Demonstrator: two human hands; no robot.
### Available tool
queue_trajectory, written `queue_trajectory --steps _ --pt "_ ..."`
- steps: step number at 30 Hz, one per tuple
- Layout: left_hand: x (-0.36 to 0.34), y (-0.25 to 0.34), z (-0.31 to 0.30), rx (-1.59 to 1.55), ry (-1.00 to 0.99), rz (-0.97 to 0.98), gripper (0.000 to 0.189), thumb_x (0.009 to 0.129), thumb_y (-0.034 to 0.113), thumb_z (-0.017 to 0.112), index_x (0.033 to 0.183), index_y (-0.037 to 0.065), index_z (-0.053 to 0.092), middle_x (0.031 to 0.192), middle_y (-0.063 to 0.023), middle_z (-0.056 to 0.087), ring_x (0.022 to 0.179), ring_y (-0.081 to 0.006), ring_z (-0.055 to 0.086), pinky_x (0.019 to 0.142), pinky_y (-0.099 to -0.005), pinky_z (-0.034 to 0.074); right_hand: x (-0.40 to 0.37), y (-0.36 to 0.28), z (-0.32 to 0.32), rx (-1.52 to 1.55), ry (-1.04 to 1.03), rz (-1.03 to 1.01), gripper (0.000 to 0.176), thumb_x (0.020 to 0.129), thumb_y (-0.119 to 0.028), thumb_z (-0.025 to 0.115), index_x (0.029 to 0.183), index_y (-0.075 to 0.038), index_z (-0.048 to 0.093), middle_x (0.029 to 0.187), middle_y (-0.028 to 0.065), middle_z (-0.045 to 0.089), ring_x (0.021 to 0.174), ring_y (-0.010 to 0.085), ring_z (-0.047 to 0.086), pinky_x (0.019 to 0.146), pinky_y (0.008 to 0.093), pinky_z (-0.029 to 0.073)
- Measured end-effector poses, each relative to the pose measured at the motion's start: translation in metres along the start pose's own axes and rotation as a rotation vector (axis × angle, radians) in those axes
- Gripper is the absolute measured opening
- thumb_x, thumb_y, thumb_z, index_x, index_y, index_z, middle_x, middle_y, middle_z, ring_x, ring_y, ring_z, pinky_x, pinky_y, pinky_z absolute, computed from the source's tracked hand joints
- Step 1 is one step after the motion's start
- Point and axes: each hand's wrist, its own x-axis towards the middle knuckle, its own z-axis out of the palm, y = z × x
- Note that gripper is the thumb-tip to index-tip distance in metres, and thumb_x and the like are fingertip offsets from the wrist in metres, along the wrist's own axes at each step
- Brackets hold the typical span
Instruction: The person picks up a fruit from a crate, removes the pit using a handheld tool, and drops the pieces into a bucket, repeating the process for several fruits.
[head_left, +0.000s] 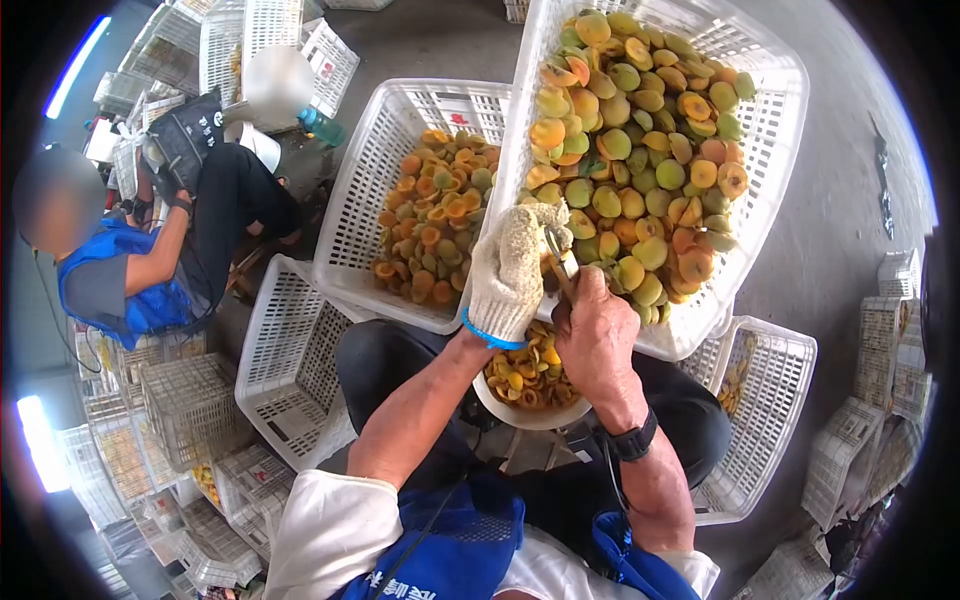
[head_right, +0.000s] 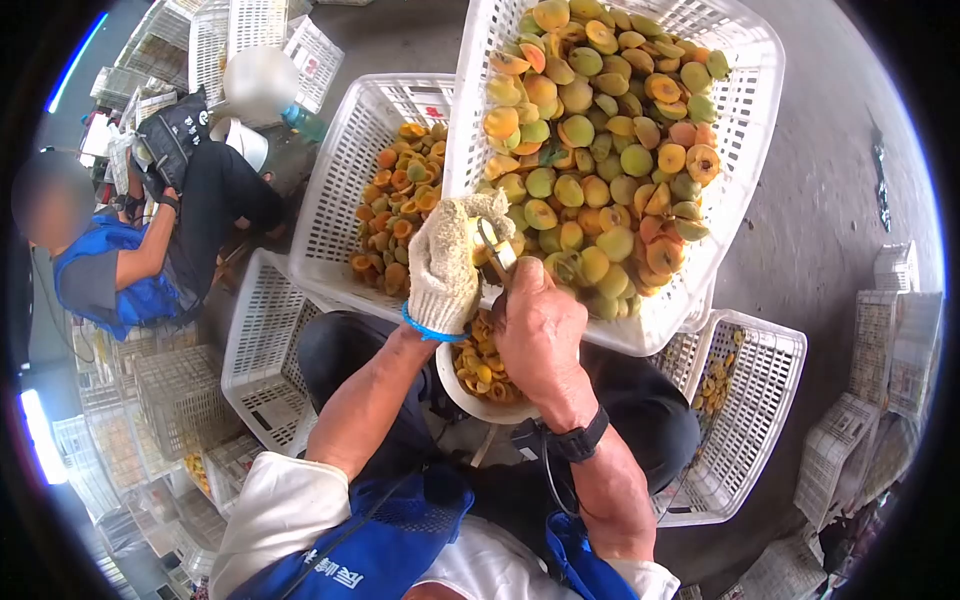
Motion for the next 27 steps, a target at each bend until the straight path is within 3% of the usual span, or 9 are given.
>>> queue_trajectory --steps 3,6,12,15,16,18,20,21,27 --pt "0.002 -0.005 0.000 0.107 0.007 0.087 0.051 0.112 0.044 0.048 0.124 -0.002 0.067 0.099 -0.0080 0.073 0.085 -0.0153 0.069 0.077 -0.0309 0.058 0.000 -0.001 -0.001 -0.020 -0.024 -0.011 0.028 0.081 -0.003 0.069 0.103 -0.003 0.051 0.087 0.0203 0.066 0.072 0.0448 0.066 0.062 0.0527 0.050" --pt "0.004 0.009 -0.007 0.022 -0.032 -0.112 0.051 0.112 0.044 0.049 0.115 -0.002 0.070 0.094 -0.0088 0.074 0.080 -0.0131 0.070 0.068 -0.0273 0.057 -0.002 -0.004 -0.003 -0.061 -0.030 -0.027 0.020 0.085 -0.002 0.063 0.102 -0.003 0.052 0.086 0.0196 0.065 0.073 0.0443 0.066 0.061 0.0527 0.051" --pt "0.008 0.022 -0.018 0.015 -0.185 -0.298 0.042 0.111 0.035 0.054 0.107 -0.003 0.072 0.091 -0.0104 0.075 0.078 -0.0152 0.071 0.069 -0.0295 0.059 -0.011 -0.006 -0.007 -0.085 -0.078 -0.067 0.014 0.089 -0.003 0.059 0.102 -0.004 0.054 0.087 0.0192 0.066 0.072 0.0437 0.067 0.062 0.0543 0.051" --pt "0.012 0.021 -0.024 0.180 -0.315 -0.117 0.027 0.107 0.022 0.060 0.107 -0.002 0.071 0.090 -0.0102 0.075 0.077 -0.0161 0.072 0.071 -0.0310 0.060 -0.014 -0.001 0.002 -0.184 -0.179 0.071 0.018 0.084 -0.008 0.064 0.099 -0.007 0.055 0.082 0.0183 0.067 0.074 0.0435 0.068 0.062 0.0534 0.051" --pt "0.009 0.008 -0.023 -0.207 -0.221 -0.198 0.019 0.104 0.015 0.064 0.113 -0.001 0.068 0.090 -0.0073 0.072 0.076 -0.0156 0.071 0.071 -0.0314 0.060 -0.011 -0.009 -0.001 -0.169 -0.172 0.152 0.019 0.082 -0.008 0.065 0.098 -0.008 0.055 0.079 0.0188 0.067 0.075 0.0445 0.067 0.065 0.0544 0.052" --pt "0.006 0.020 -0.012 -0.172 -0.099 -0.334 0.029 0.104 0.028 0.069 0.115 0.001 0.066 0.090 -0.0037 0.067 0.078 -0.0120 0.067 0.070 -0.0299 0.058 -0.013 0.002 0.013 -0.131 -0.051 0.093 0.021 0.082 -0.007 0.066 0.099 -0.005 0.054 0.077 0.0228 0.065 0.076 0.0486 0.066 0.067 0.0577 0.049" --pt "-0.002 0.012 -0.003 0.062 -0.058 -0.149 0.030 0.107 0.029 0.065 0.118 0.001 0.068 0.095 0.0011 0.063 0.080 -0.0063 0.057 0.069 -0.0242 0.051 -0.008 0.001 0.011 -0.145 -0.029 0.080 0.021 0.083 -0.006 0.067 0.099 -0.003 0.053 0.076 0.0251 0.065 0.077 0.0508 0.065 0.067 0.0588 0.047" --pt "-0.004 -0.018 -0.001 -0.027 0.001 0.018 0.028 0.108 0.027 0.063 0.119 0.002 0.067 0.098 0.0019 0.063 0.084 -0.0051 0.055 0.071 -0.0230 0.048 -0.007 -0.002 0.007 -0.158 -0.038 0.089 0.021 0.084 -0.005 0.067 0.099 -0.002 0.053 0.076 0.0259 0.065 0.077 0.0515 0.064 0.067 0.0589 0.046" --pt "-0.006 -0.021 -0.009 0.150 0.044 0.121 0.018 0.105 0.015 0.063 0.116 0.001 0.066 0.095 -0.0052 0.065 0.081 -0.0112 0.060 0.069 -0.0279 0.050 -0.007 -0.008 0.008 -0.131 -0.050 0.100 0.020 0.088 -0.007 0.070 0.100 -0.001 0.056 0.075 0.0257 0.065 0.077 0.0527 0.063 0.068 0.0584 0.046"
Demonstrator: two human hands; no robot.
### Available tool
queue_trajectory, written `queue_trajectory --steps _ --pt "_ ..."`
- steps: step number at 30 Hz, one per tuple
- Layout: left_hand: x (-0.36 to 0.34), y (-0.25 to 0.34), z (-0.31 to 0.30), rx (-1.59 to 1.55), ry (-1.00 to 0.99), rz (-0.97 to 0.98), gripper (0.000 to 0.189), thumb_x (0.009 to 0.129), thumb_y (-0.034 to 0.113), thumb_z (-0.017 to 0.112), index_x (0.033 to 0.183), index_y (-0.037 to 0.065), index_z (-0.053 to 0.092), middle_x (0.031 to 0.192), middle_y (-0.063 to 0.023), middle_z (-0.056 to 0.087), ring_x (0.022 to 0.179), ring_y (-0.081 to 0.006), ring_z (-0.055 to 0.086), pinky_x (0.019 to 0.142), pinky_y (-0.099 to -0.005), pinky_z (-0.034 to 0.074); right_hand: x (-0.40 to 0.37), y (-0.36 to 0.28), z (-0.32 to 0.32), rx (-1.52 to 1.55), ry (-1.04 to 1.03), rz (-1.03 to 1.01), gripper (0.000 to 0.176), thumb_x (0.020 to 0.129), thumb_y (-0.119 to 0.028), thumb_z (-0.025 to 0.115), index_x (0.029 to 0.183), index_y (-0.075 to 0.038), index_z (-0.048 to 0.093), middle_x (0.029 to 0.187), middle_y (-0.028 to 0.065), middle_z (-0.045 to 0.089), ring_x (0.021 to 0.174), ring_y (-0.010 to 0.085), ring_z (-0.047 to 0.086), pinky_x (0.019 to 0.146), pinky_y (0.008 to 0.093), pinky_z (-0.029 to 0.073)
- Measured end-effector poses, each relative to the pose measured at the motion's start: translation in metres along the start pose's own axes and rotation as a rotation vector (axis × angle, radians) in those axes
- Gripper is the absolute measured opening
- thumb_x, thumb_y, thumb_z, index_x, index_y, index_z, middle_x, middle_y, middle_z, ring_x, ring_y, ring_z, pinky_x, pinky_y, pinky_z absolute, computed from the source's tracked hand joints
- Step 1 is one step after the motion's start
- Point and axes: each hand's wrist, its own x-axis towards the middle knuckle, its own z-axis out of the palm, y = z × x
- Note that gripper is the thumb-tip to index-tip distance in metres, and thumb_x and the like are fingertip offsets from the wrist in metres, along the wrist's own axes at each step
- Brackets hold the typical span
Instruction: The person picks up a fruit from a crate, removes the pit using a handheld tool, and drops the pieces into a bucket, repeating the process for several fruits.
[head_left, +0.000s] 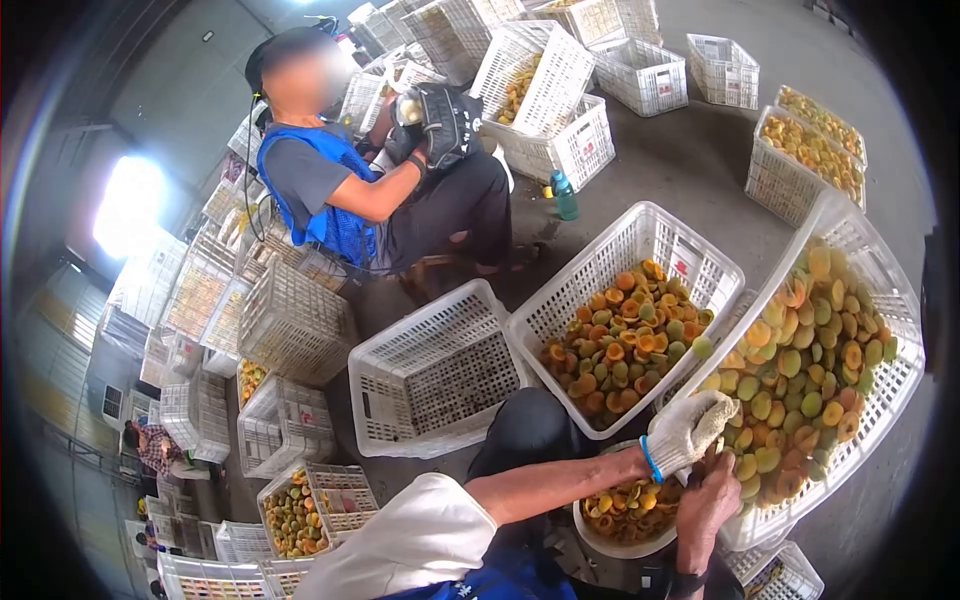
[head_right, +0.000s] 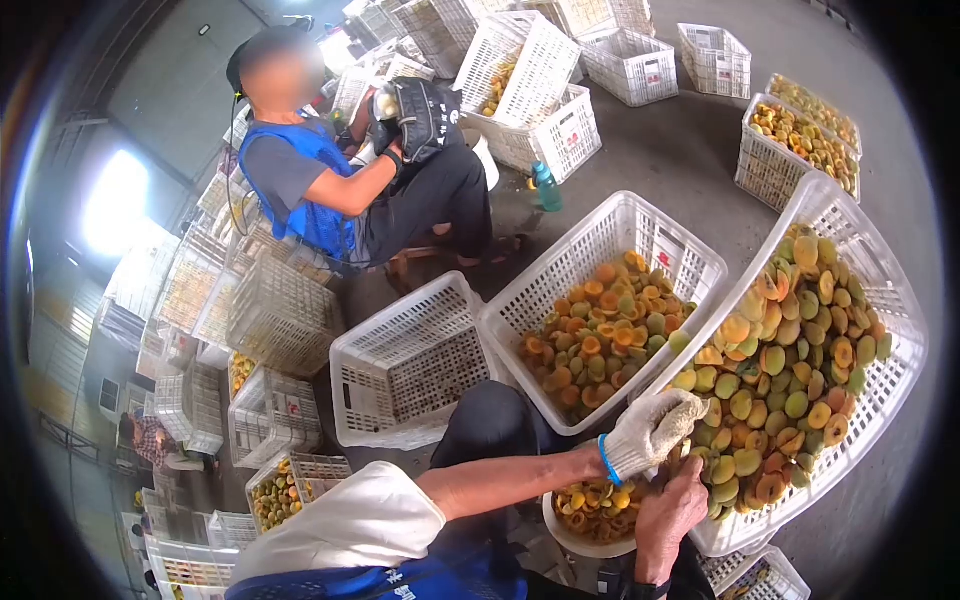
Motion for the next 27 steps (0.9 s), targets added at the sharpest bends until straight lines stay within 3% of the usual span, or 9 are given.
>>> queue_trajectory --steps 3,8,10,13,17,20,22,24,27 --pt "0.006 0.005 -0.008 0.220 -0.004 0.286 0.015 0.098 0.008 0.063 0.112 0.002 0.065 0.093 -0.0145 0.064 0.084 -0.0305 0.063 0.076 -0.0387 0.051 0.003 0.002 -0.004 0.010 -0.050 0.006 0.023 0.087 -0.006 0.070 0.105 0.001 0.060 0.076 0.0258 0.064 0.078 0.0521 0.061 0.071 0.0562 0.046" --pt "0.006 0.018 -0.021 0.302 -0.136 0.350 0.014 0.096 0.007 0.063 0.109 0.002 0.063 0.085 -0.0120 0.057 0.075 -0.0315 0.057 0.071 -0.0404 0.048 -0.001 0.010 -0.005 0.163 -0.051 -0.027 0.030 0.084 -0.002 0.070 0.112 0.006 0.064 0.096 0.0247 0.070 0.089 0.0395 0.066 0.081 0.0452 0.051" --pt "0.006 0.016 -0.024 0.382 -0.162 0.428 0.017 0.093 0.007 0.066 0.109 0.003 0.063 0.086 -0.0101 0.059 0.076 -0.0282 0.058 0.071 -0.0392 0.049 0.008 0.001 -0.021 0.746 -0.328 0.068 0.044 0.082 -0.005 0.071 0.124 0.004 0.065 0.106 0.0174 0.072 0.098 0.0308 0.067 0.094 0.0409 0.051" --pt "0.006 0.013 -0.028 0.318 -0.261 0.310 0.023 0.092 0.010 0.069 0.113 0.004 0.067 0.092 -0.0114 0.065 0.081 -0.0302 0.065 0.073 -0.0396 0.052 0.007 -0.005 -0.032 0.815 -0.395 0.136 0.044 0.080 -0.004 0.071 0.123 0.003 0.066 0.105 0.0117 0.073 0.097 0.0245 0.066 0.092 0.0371 0.050" --pt "0.005 0.001 -0.026 0.282 -0.315 0.354 0.019 0.094 0.011 0.069 0.111 0.003 0.067 0.093 -0.0106 0.068 0.082 -0.0258 0.067 0.072 -0.0384 0.053 0.006 0.006 -0.029 0.691 -0.429 0.093 0.045 0.081 0.006 0.068 0.126 0.008 0.063 0.105 0.0146 0.075 0.095 0.0229 0.068 0.085 0.0351 0.053" --pt "0.001 0.004 -0.018 0.195 -0.324 0.023 0.015 0.098 0.013 0.066 0.108 0.002 0.067 0.092 -0.0100 0.071 0.081 -0.0227 0.069 0.072 -0.0367 0.054 -0.002 0.029 -0.014 0.590 -0.273 0.052 0.043 0.078 -0.004 0.072 0.120 0.004 0.067 0.093 0.0180 0.074 0.087 0.0286 0.068 0.087 0.0401 0.052" --pt "0.006 0.011 -0.016 0.165 -0.391 -0.186 0.015 0.102 0.014 0.061 0.107 0.001 0.067 0.090 -0.0097 0.072 0.080 -0.0210 0.071 0.072 -0.0354 0.055 -0.001 0.035 -0.021 0.134 -0.350 0.041 0.048 0.083 0.004 0.065 0.131 0.006 0.062 0.105 0.0298 0.072 0.096 0.0385 0.072 0.083 0.0401 0.053" --pt "0.007 0.011 -0.015 0.191 -0.410 -0.159 0.017 0.104 0.017 0.059 0.105 0.002 0.067 0.087 -0.0108 0.072 0.078 -0.0260 0.072 0.070 -0.0378 0.055 -0.003 0.039 -0.016 0.323 -0.311 0.032 0.046 0.082 0.003 0.066 0.129 0.006 0.063 0.104 0.0285 0.072 0.095 0.0373 0.072 0.084 0.0408 0.053" --pt "0.005 0.014 -0.010 0.356 -0.376 0.269 0.013 0.103 0.017 0.061 0.105 0.005 0.067 0.091 -0.0140 0.067 0.082 -0.0375 0.068 0.071 -0.0425 0.053 -0.002 0.027 -0.029 0.473 -0.357 0.075 0.043 0.082 0.001 0.068 0.124 0.006 0.063 0.102 0.0256 0.073 0.093 0.0351 0.071 0.085 0.0413 0.053"
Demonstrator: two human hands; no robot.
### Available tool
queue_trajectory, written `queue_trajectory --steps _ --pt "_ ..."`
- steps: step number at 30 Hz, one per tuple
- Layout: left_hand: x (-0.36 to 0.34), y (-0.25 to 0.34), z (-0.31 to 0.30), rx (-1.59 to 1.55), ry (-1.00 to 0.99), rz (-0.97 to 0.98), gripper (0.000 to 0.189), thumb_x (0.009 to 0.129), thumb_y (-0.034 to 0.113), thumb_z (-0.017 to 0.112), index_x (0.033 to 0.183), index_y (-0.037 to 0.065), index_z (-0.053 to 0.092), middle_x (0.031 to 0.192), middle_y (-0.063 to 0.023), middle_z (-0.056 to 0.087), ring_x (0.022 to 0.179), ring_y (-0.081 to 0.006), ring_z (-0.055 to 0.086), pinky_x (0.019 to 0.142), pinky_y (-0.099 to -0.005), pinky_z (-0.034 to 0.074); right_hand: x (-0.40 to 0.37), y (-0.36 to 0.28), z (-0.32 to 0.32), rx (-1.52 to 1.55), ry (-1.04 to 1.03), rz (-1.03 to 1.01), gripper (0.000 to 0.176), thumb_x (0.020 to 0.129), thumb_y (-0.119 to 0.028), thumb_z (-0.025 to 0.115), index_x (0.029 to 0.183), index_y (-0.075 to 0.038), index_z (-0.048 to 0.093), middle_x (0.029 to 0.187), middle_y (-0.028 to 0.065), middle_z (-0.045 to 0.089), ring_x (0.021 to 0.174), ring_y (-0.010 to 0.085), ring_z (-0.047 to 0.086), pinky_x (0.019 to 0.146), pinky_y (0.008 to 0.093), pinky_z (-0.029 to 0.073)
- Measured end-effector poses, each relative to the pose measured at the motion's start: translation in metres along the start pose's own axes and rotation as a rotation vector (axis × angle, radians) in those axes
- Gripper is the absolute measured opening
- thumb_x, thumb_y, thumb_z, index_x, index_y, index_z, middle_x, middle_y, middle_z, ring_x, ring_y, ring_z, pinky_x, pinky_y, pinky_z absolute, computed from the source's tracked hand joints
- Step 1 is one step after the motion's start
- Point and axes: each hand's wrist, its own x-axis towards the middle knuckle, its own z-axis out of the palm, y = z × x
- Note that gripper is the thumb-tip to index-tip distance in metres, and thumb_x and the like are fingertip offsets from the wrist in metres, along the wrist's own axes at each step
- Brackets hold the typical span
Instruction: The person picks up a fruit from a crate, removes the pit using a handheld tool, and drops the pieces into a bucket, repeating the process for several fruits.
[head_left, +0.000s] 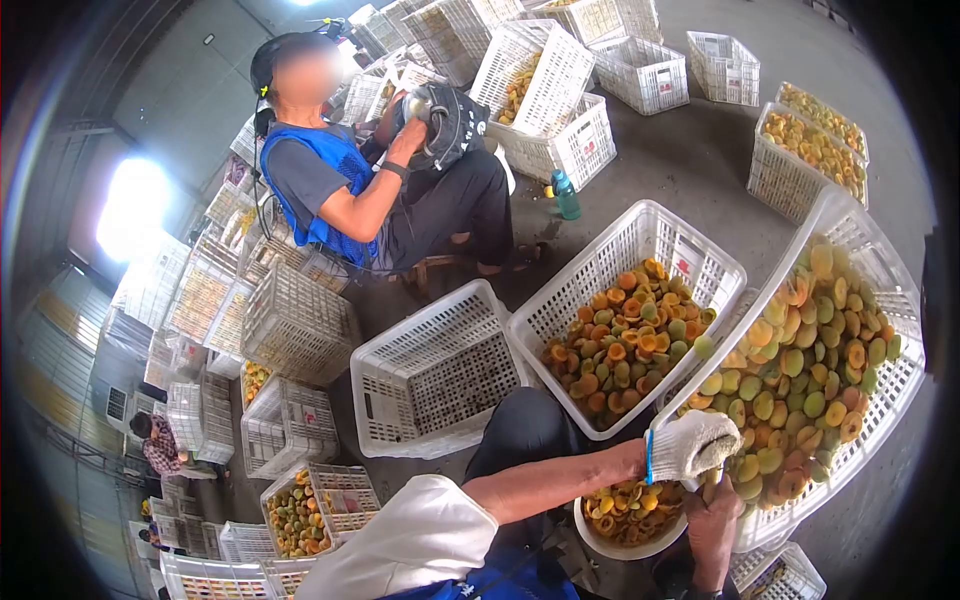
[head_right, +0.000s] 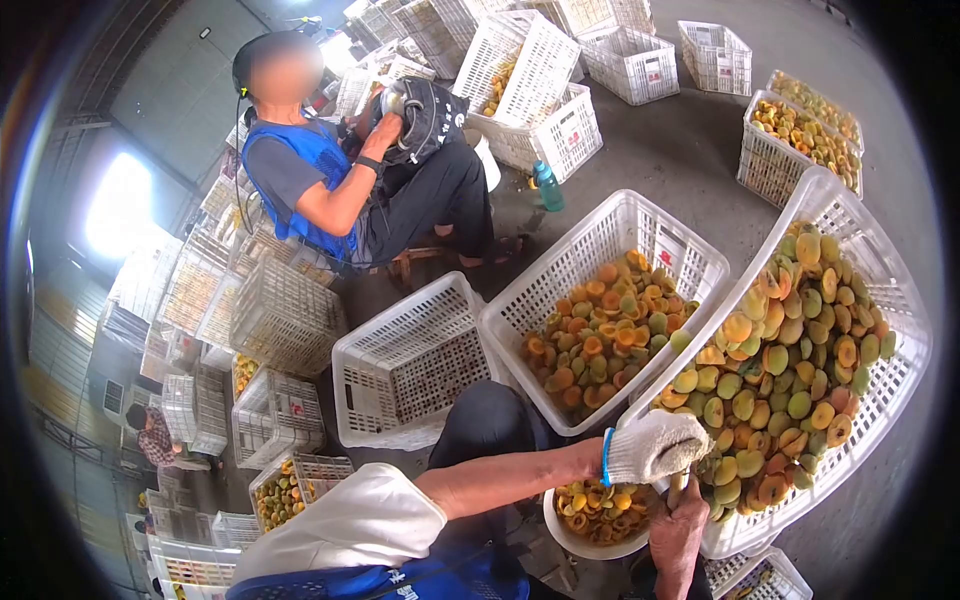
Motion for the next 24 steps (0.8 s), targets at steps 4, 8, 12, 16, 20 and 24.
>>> queue_trajectory --steps 4,8,12,16,20,24 --pt "-0.002 -0.003 0.002 0.127 -0.087 0.038 0.011 0.099 0.012 0.064 0.109 0.007 0.065 0.093 -0.0139 0.064 0.085 -0.0393 0.066 0.071 -0.0432 0.052 -0.004 0.005 0.001 0.234 -0.065 -0.006 0.036 0.084 -0.002 0.073 0.117 0.006 0.063 0.101 0.0215 0.075 0.091 0.0296 0.070 0.085 0.0399 0.053" --pt "-0.004 -0.004 0.007 0.073 -0.034 0.056 0.009 0.101 0.012 0.063 0.108 0.006 0.064 0.092 -0.0140 0.064 0.084 -0.0368 0.068 0.070 -0.0431 0.052 -0.007 -0.013 -0.004 0.203 -0.065 0.035 0.036 0.083 -0.001 0.073 0.117 0.007 0.063 0.102 0.0223 0.075 0.093 0.0259 0.071 0.085 0.0373 0.054" --pt "-0.006 -0.010 0.016 -0.203 -0.051 -0.063 0.015 0.105 0.013 0.060 0.110 0.000 0.064 0.089 -0.0118 0.067 0.077 -0.0247 0.075 0.066 -0.0362 0.056 -0.012 0.037 0.006 -0.092 0.107 -0.143 0.032 0.084 -0.007 0.077 0.107 0.009 0.064 0.087 0.0274 0.072 0.081 0.0384 0.072 0.074 0.0429 0.055" --pt "-0.004 -0.011 0.012 -0.362 -0.198 -0.250 0.022 0.107 0.019 0.059 0.109 -0.002 0.066 0.095 -0.0104 0.071 0.083 -0.0203 0.076 0.071 -0.0336 0.059 -0.013 0.043 0.000 -0.228 0.065 -0.119 0.030 0.086 -0.017 0.075 0.096 0.008 0.062 0.082 0.0325 0.067 0.083 0.0525 0.066 0.071 0.0520 0.054" --pt "-0.005 -0.021 0.017 -0.358 -0.102 -0.135 0.029 0.110 0.028 0.056 0.115 0.001 0.066 0.096 -0.0079 0.072 0.082 -0.0150 0.071 0.070 -0.0311 0.058 -0.007 0.033 0.002 -0.131 0.039 -0.078 0.031 0.086 -0.017 0.074 0.095 0.009 0.061 0.085 0.0341 0.066 0.089 0.0538 0.066 0.074 0.0544 0.053" --pt "-0.001 0.002 0.017 -0.643 -0.012 -0.492 0.053 0.113 0.047 0.043 0.130 0.001 0.064 0.100 -0.0084 0.072 0.083 -0.0115 0.068 0.069 -0.0237 0.056 -0.003 0.011 -0.006 0.104 -0.020 0.147 0.035 0.086 -0.018 0.076 0.097 0.010 0.060 0.090 0.0358 0.066 0.094 0.0542 0.064 0.078 0.0522 0.052"
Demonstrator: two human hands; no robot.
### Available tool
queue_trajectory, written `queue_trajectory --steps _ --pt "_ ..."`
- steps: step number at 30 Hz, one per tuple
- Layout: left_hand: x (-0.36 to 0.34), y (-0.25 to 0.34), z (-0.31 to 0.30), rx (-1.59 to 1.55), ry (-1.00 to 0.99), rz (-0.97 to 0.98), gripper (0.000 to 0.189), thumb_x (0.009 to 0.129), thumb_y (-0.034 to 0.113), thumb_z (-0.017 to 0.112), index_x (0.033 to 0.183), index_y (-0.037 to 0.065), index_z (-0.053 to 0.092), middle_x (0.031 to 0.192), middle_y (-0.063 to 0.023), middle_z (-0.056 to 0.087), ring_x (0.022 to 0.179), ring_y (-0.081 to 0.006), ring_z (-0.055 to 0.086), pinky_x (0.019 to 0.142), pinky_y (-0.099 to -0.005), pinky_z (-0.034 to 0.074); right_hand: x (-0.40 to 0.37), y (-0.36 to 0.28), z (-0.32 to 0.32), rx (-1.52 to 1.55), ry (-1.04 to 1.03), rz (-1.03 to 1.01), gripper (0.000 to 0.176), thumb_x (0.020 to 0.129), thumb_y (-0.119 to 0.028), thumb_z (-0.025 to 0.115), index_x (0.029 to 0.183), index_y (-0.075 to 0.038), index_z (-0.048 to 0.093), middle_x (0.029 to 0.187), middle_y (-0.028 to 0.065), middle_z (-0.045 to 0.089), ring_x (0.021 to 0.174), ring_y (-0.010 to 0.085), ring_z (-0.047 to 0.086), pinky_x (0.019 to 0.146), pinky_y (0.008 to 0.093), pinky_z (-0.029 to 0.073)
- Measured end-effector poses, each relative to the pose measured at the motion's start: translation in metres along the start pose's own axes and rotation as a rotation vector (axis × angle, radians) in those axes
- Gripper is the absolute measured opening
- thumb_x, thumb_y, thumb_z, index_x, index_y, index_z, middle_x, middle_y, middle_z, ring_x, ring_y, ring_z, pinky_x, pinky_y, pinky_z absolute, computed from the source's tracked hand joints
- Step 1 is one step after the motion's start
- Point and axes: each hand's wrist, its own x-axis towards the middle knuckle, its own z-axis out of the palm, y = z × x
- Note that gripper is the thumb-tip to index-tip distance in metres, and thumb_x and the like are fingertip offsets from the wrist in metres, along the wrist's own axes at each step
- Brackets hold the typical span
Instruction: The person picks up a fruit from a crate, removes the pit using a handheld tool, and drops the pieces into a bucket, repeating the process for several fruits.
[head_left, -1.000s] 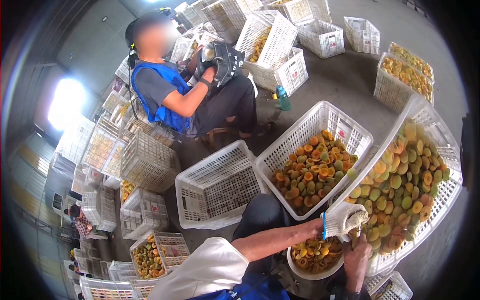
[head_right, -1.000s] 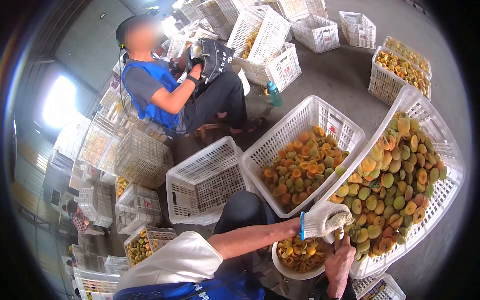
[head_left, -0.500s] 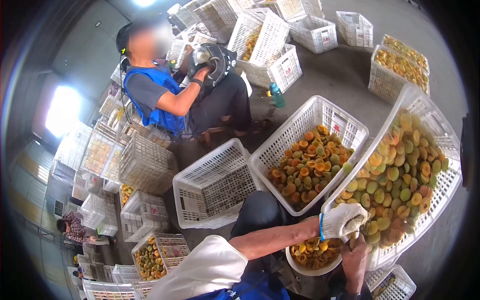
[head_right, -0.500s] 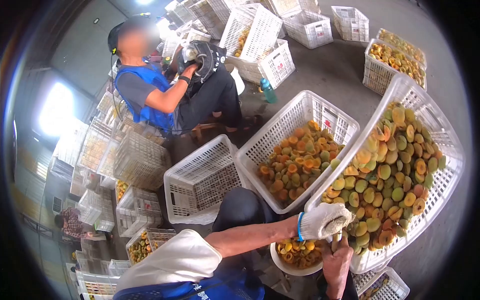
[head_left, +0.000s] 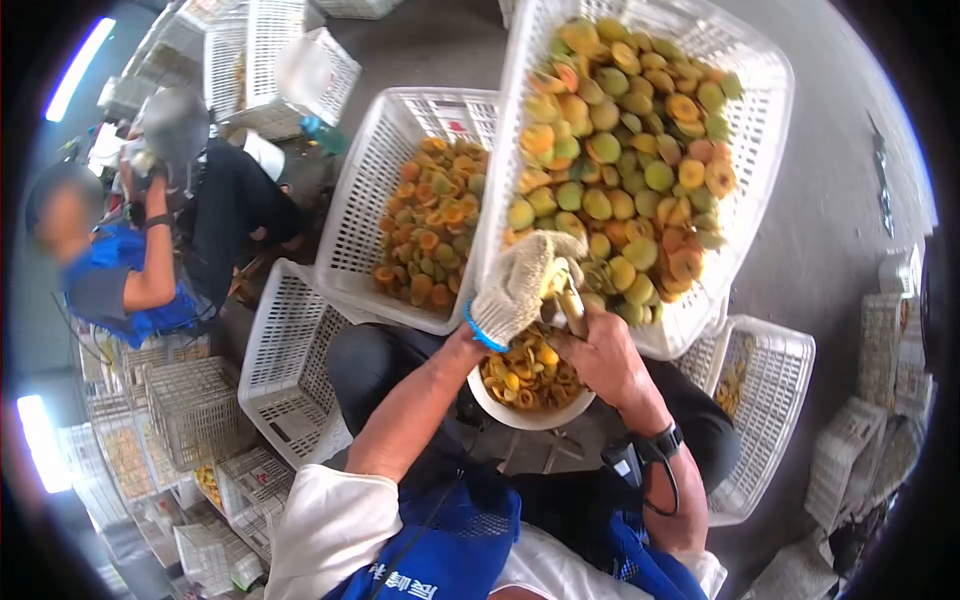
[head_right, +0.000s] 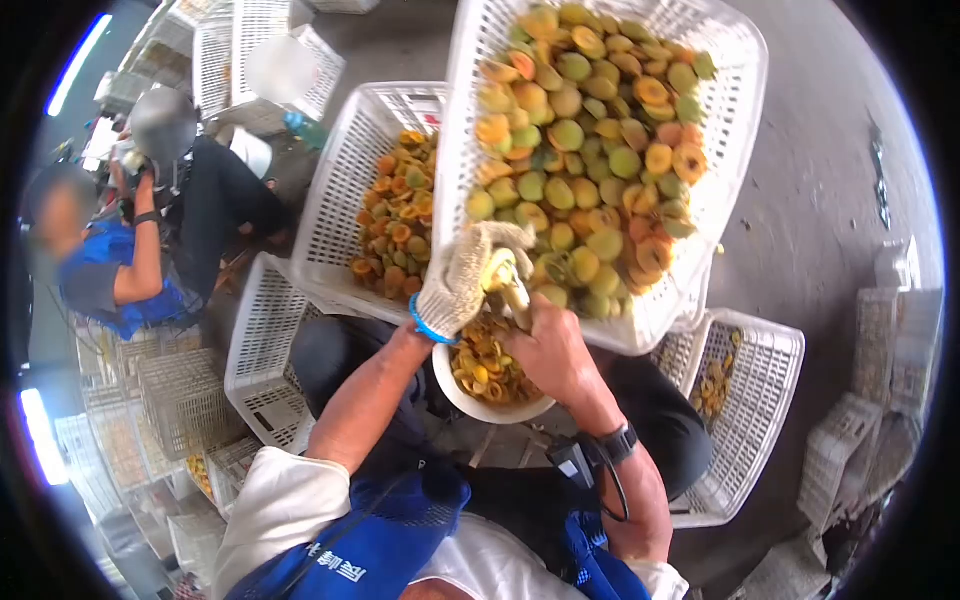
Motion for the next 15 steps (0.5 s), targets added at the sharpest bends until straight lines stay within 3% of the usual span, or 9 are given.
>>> queue_trajectory --steps 1,2,3,5,6,9,10,15 --pt "0.000 0.001 0.002 0.024 0.031 0.007 0.058 0.113 0.050 0.040 0.133 0.001 0.064 0.100 -0.0087 0.072 0.084 -0.0112 0.068 0.069 -0.0223 0.056 0.000 0.001 -0.001 0.038 -0.002 0.007 0.036 0.085 -0.018 0.077 0.099 0.010 0.060 0.092 0.0353 0.067 0.094 0.0536 0.065 0.079 0.0512 0.052" --pt "0.000 0.002 0.006 0.105 0.026 0.111 0.053 0.113 0.044 0.044 0.134 -0.001 0.064 0.101 -0.0084 0.072 0.085 -0.0115 0.068 0.070 -0.0233 0.056 0.000 0.005 -0.001 0.141 -0.017 -0.008 0.037 0.086 -0.018 0.078 0.103 0.011 0.061 0.090 0.0320 0.068 0.087 0.0456 0.068 0.080 0.0477 0.053" --pt "0.000 0.000 0.008 0.106 0.015 0.098 0.053 0.113 0.044 0.044 0.134 -0.001 0.064 0.101 -0.0084 0.072 0.085 -0.0115 0.068 0.070 -0.0233 0.056 -0.001 0.006 -0.002 0.150 -0.010 0.004 0.037 0.086 -0.018 0.078 0.103 0.011 0.061 0.090 0.0320 0.068 0.087 0.0456 0.068 0.080 0.0477 0.053" --pt "-0.001 -0.004 0.010 0.238 0.044 0.151 0.048 0.113 0.038 0.048 0.133 -0.002 0.065 0.105 -0.0087 0.073 0.087 -0.0113 0.068 0.072 -0.0242 0.056 -0.004 0.009 -0.003 0.237 -0.082 0.020 0.038 0.087 -0.018 0.078 0.106 0.010 0.061 0.089 0.0286 0.069 0.083 0.0339 0.068 0.081 0.0443 0.053" --pt "-0.002 -0.002 0.007 0.189 0.036 0.048 0.043 0.112 0.033 0.051 0.131 -0.003 0.066 0.111 -0.0101 0.074 0.091 -0.0133 0.069 0.077 -0.0270 0.058 -0.004 0.014 0.001 0.264 -0.051 -0.032 0.037 0.087 -0.017 0.079 0.105 0.009 0.061 0.084 0.0277 0.066 0.079 0.0270 0.065 0.077 0.0433 0.053" --pt "0.002 -0.004 0.008 0.148 -0.028 0.167 0.044 0.112 0.037 0.052 0.126 -0.002 0.068 0.107 -0.0062 0.074 0.094 -0.0109 0.068 0.082 -0.0274 0.056 -0.009 0.011 -0.004 0.135 -0.013 -0.029 0.034 0.086 -0.014 0.080 0.100 0.009 0.059 0.080 0.0288 0.063 0.073 0.0330 0.064 0.072 0.0442 0.052" --pt "0.001 -0.003 0.006 0.062 -0.023 0.075 0.044 0.111 0.037 0.052 0.123 -0.002 0.069 0.109 -0.0078 0.074 0.095 -0.0121 0.069 0.084 -0.0284 0.056 -0.011 0.004 -0.006 0.120 0.010 -0.049 0.032 0.086 -0.013 0.080 0.096 0.007 0.057 0.077 0.0298 0.061 0.069 0.0405 0.060 0.069 0.0455 0.051" --pt "0.000 0.007 0.002 0.155 -0.086 0.007 0.042 0.111 0.034 0.053 0.119 -0.003 0.070 0.111 -0.0091 0.075 0.095 -0.0129 0.069 0.085 -0.0292 0.056 -0.010 0.020 -0.002 0.005 0.019 -0.095 0.032 0.086 -0.013 0.080 0.096 0.006 0.057 0.078 0.0310 0.061 0.070 0.0448 0.057 0.069 0.0457 0.051"
